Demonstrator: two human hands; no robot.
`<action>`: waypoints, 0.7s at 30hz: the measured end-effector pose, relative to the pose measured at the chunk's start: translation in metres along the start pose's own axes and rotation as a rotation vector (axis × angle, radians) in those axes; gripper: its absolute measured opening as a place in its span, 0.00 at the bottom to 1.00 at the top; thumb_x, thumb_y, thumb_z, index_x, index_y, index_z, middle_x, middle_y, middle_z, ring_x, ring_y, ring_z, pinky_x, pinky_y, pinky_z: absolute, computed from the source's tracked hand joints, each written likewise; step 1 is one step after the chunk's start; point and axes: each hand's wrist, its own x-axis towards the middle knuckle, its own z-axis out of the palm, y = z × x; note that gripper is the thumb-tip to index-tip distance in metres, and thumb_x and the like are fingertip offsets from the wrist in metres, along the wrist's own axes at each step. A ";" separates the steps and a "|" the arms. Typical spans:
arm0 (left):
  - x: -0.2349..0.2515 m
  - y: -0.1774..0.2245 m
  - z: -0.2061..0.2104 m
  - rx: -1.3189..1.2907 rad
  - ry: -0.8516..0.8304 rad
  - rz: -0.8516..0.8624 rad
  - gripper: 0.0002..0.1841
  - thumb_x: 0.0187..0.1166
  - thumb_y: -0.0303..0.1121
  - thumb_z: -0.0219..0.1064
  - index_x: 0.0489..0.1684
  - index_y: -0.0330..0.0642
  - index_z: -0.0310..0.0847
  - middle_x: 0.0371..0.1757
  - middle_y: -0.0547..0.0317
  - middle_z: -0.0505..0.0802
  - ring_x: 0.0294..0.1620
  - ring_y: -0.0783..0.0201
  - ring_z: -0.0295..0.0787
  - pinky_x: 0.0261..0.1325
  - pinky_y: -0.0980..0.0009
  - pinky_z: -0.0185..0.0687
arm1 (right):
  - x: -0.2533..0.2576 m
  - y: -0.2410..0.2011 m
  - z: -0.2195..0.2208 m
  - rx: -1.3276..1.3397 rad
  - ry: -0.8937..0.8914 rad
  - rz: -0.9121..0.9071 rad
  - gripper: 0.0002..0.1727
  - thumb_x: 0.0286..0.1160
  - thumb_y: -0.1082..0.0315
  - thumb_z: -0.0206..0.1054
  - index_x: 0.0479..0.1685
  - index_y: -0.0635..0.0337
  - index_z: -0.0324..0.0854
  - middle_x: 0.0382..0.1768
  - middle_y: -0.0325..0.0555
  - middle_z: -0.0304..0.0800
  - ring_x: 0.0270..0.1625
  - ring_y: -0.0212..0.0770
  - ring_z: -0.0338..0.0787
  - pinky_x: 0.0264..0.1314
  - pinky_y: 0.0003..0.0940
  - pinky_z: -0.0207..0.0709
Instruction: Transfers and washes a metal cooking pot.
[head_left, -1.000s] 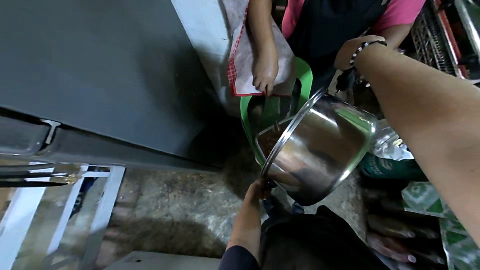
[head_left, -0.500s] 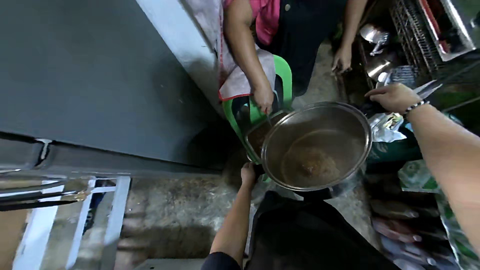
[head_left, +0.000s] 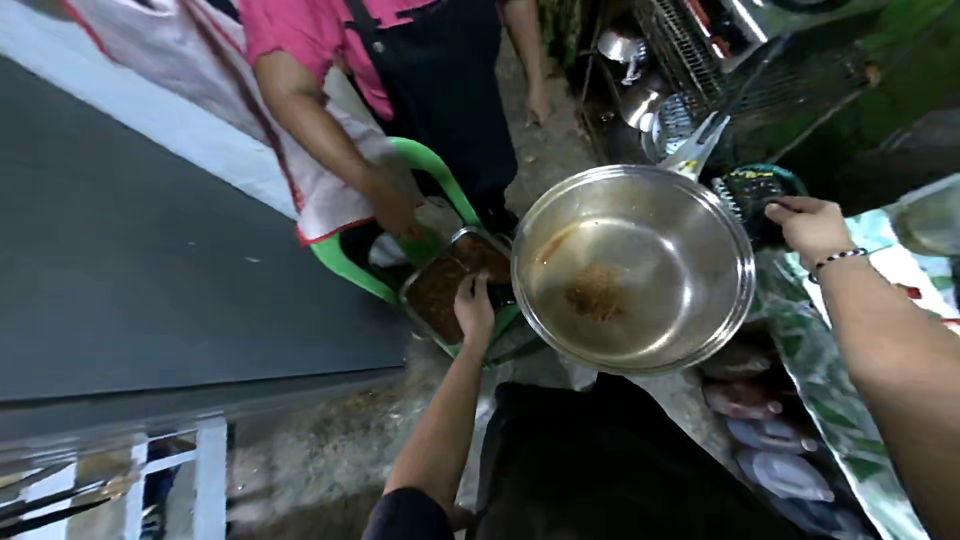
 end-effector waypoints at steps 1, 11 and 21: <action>0.007 0.019 0.015 -0.015 -0.012 0.046 0.19 0.93 0.43 0.55 0.67 0.40 0.84 0.63 0.45 0.91 0.62 0.51 0.89 0.66 0.46 0.82 | 0.004 0.008 -0.019 0.045 0.029 0.023 0.24 0.88 0.54 0.61 0.75 0.56 0.81 0.70 0.63 0.83 0.66 0.58 0.85 0.65 0.63 0.76; 0.081 0.204 0.149 -0.067 -0.109 0.399 0.18 0.88 0.36 0.60 0.67 0.34 0.82 0.62 0.43 0.90 0.60 0.57 0.88 0.66 0.58 0.82 | 0.039 0.022 -0.189 0.152 0.225 -0.004 0.27 0.86 0.59 0.59 0.84 0.51 0.72 0.75 0.53 0.79 0.60 0.44 0.86 0.58 0.48 0.81; 0.206 0.341 0.221 -0.136 -0.242 0.596 0.15 0.90 0.37 0.58 0.54 0.34 0.85 0.48 0.53 0.91 0.48 0.68 0.87 0.56 0.67 0.83 | 0.119 0.015 -0.228 0.343 0.450 -0.009 0.24 0.80 0.56 0.65 0.76 0.38 0.76 0.51 0.29 0.85 0.30 0.22 0.79 0.30 0.22 0.75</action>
